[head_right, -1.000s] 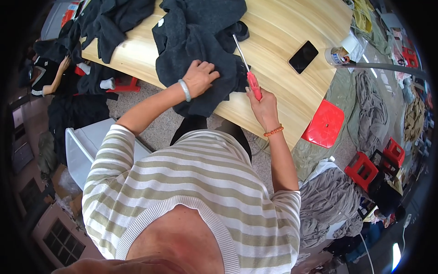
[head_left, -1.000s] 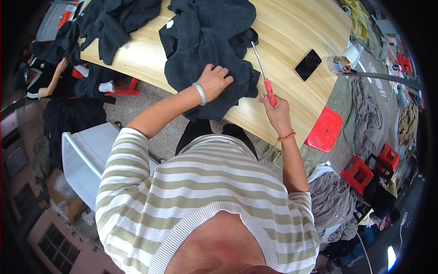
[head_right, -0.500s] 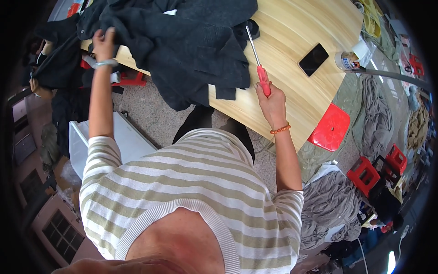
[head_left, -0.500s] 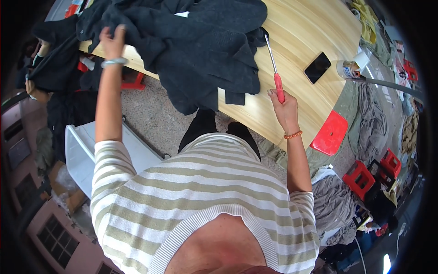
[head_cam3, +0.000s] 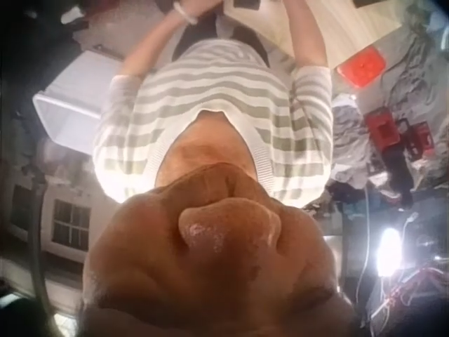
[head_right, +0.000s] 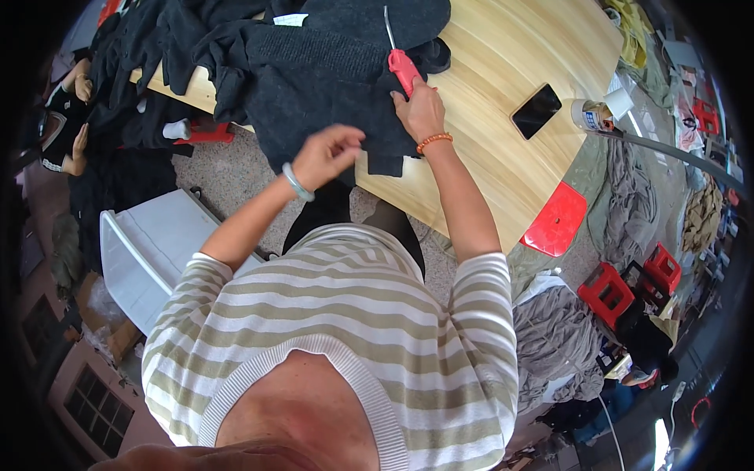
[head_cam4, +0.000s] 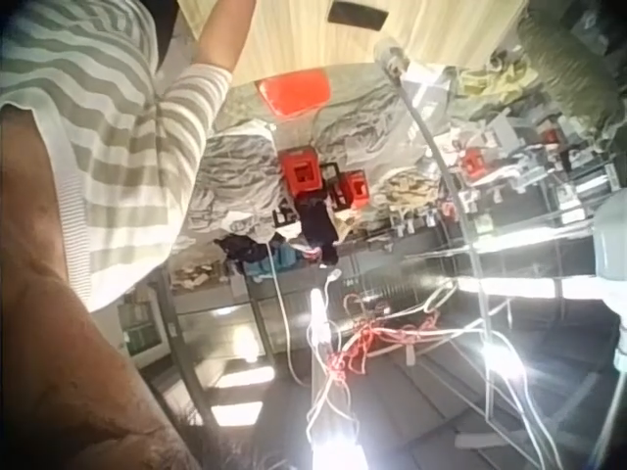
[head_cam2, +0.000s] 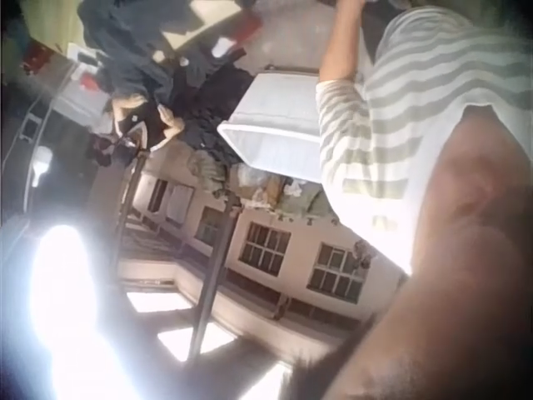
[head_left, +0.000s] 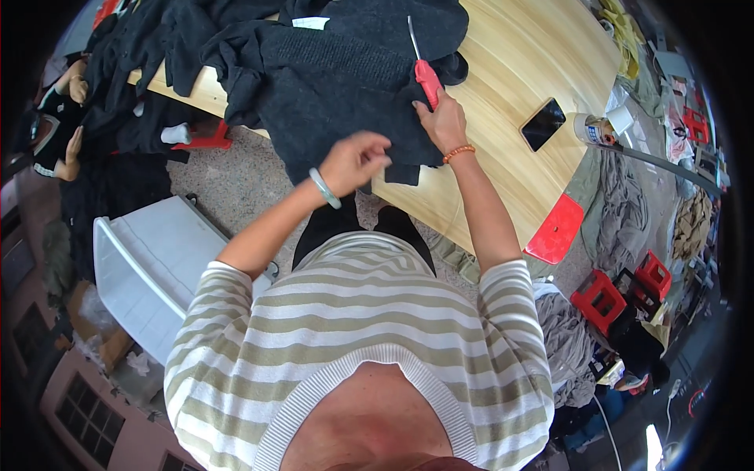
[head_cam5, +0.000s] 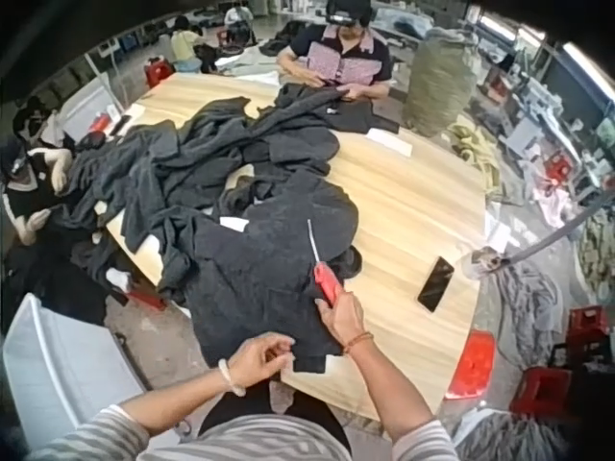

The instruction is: Trimming loose threads from garments using scissors and sorting them.

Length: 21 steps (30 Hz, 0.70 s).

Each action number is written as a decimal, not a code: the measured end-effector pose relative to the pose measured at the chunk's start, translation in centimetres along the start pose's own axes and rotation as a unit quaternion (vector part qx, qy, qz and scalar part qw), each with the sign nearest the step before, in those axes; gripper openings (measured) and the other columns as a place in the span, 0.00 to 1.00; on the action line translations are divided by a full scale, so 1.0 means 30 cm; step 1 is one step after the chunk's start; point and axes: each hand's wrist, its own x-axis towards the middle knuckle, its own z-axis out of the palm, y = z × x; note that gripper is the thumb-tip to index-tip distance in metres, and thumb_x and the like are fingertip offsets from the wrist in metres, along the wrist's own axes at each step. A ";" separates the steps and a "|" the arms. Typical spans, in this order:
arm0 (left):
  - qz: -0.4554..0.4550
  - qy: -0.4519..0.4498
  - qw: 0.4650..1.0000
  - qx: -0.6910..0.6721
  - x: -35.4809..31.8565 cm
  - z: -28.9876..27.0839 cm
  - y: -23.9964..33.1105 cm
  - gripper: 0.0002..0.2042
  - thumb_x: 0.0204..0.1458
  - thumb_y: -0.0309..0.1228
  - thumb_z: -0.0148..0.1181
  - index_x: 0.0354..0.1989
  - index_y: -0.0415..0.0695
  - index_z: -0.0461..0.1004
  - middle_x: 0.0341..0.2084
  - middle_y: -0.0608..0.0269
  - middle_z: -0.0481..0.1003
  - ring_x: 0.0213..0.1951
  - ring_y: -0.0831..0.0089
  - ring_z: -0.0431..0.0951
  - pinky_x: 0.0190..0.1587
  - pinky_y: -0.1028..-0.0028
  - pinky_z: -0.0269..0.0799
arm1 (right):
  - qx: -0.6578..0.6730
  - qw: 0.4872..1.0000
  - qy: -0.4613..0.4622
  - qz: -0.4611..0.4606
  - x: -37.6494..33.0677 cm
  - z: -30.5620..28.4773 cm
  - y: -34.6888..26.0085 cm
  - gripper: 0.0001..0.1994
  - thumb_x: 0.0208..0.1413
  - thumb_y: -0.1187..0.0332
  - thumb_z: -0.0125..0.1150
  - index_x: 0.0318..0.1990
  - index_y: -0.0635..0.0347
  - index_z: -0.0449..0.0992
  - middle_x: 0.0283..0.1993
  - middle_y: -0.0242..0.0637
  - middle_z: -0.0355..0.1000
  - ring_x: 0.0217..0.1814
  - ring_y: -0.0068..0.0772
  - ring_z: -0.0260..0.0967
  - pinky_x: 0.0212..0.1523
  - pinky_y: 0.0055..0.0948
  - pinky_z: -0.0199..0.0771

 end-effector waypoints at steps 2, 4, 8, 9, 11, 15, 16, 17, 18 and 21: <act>-0.083 -0.020 0.995 -0.055 -0.038 0.050 -0.099 0.14 0.52 0.28 0.61 0.47 0.41 0.72 0.33 0.65 0.74 0.34 0.76 0.77 0.39 0.77 0.74 | 0.089 0.995 -0.044 -0.023 -0.005 -0.065 -0.025 0.19 0.46 0.56 0.69 0.31 0.64 0.72 0.20 0.41 0.71 0.24 0.40 0.71 0.27 0.35 0.69; -0.365 0.062 0.861 -0.349 -0.055 0.066 -0.112 0.15 0.53 0.35 0.62 0.46 0.42 0.71 0.34 0.62 0.75 0.37 0.72 0.78 0.42 0.73 0.76 | 0.248 0.961 -0.124 0.001 -0.050 -0.218 -0.128 0.17 0.50 0.57 0.66 0.25 0.62 0.72 0.16 0.30 0.65 0.16 0.22 0.63 0.18 0.24 0.61; -0.271 0.198 0.788 -0.515 -0.066 0.003 -0.193 0.24 0.48 0.44 0.66 0.44 0.39 0.66 0.30 0.59 0.71 0.33 0.64 0.77 0.39 0.63 0.80 | 0.364 0.915 -0.169 0.035 -0.168 -0.550 -0.312 0.12 0.53 0.62 0.64 0.25 0.59 0.72 0.15 0.23 0.63 0.11 0.11 0.55 0.12 0.15 0.50; -0.243 0.229 0.780 -0.529 -0.065 -0.013 -0.173 0.26 0.48 0.46 0.65 0.45 0.38 0.66 0.30 0.59 0.71 0.35 0.63 0.77 0.41 0.61 0.79 | 0.373 0.911 -0.174 0.023 -0.191 -0.618 -0.334 0.09 0.53 0.64 0.63 0.29 0.61 0.74 0.17 0.24 0.64 0.12 0.11 0.55 0.12 0.15 0.50; -0.183 0.281 0.748 -0.573 -0.048 -0.045 -0.127 0.27 0.50 0.48 0.62 0.48 0.37 0.67 0.33 0.57 0.72 0.42 0.59 0.75 0.46 0.56 0.76 | 0.445 0.883 -0.145 0.016 -0.248 -0.726 -0.396 0.12 0.53 0.69 0.60 0.42 0.66 0.72 0.21 0.26 0.66 0.12 0.12 0.56 0.12 0.14 0.49; 0.041 0.399 0.687 -0.606 0.000 -0.164 0.008 0.19 0.55 0.39 0.59 0.47 0.36 0.69 0.42 0.55 0.75 0.44 0.61 0.77 0.46 0.58 0.76 | 0.487 0.868 -0.091 -0.030 -0.369 -0.837 -0.422 0.29 0.50 0.71 0.55 0.59 0.72 0.54 0.30 0.38 0.68 0.12 0.18 0.54 0.11 0.16 0.52; 0.096 0.452 0.671 -0.580 0.009 -0.215 0.027 0.16 0.56 0.36 0.59 0.45 0.36 0.70 0.41 0.56 0.76 0.42 0.61 0.78 0.45 0.61 0.77 | 0.485 0.868 -0.101 -0.039 -0.400 -0.848 -0.401 0.30 0.50 0.70 0.55 0.59 0.72 0.54 0.29 0.39 0.68 0.11 0.18 0.54 0.11 0.16 0.52; 0.119 0.485 0.691 -0.522 0.013 -0.269 0.072 0.13 0.56 0.33 0.58 0.43 0.35 0.71 0.39 0.56 0.76 0.39 0.63 0.78 0.43 0.63 0.78 | 0.482 0.869 -0.105 -0.045 -0.432 -0.865 -0.371 0.31 0.49 0.68 0.56 0.59 0.73 0.54 0.28 0.39 0.68 0.11 0.18 0.54 0.11 0.17 0.53; 0.143 0.519 0.707 -0.459 0.010 -0.332 0.131 0.10 0.56 0.30 0.57 0.41 0.34 0.72 0.36 0.56 0.76 0.37 0.64 0.79 0.41 0.65 0.79 | 0.479 0.868 -0.122 -0.057 -0.456 -0.887 -0.336 0.31 0.49 0.66 0.56 0.58 0.73 0.54 0.27 0.41 0.67 0.11 0.19 0.54 0.10 0.17 0.53; 0.268 0.543 0.726 -0.325 0.025 -0.483 0.415 0.12 0.55 0.34 0.57 0.34 0.35 0.75 0.29 0.59 0.78 0.28 0.69 0.80 0.33 0.72 0.77 | 0.497 0.860 -0.082 -0.082 -0.528 -0.919 -0.271 0.31 0.48 0.66 0.56 0.57 0.73 0.53 0.27 0.42 0.68 0.10 0.19 0.54 0.09 0.18 0.55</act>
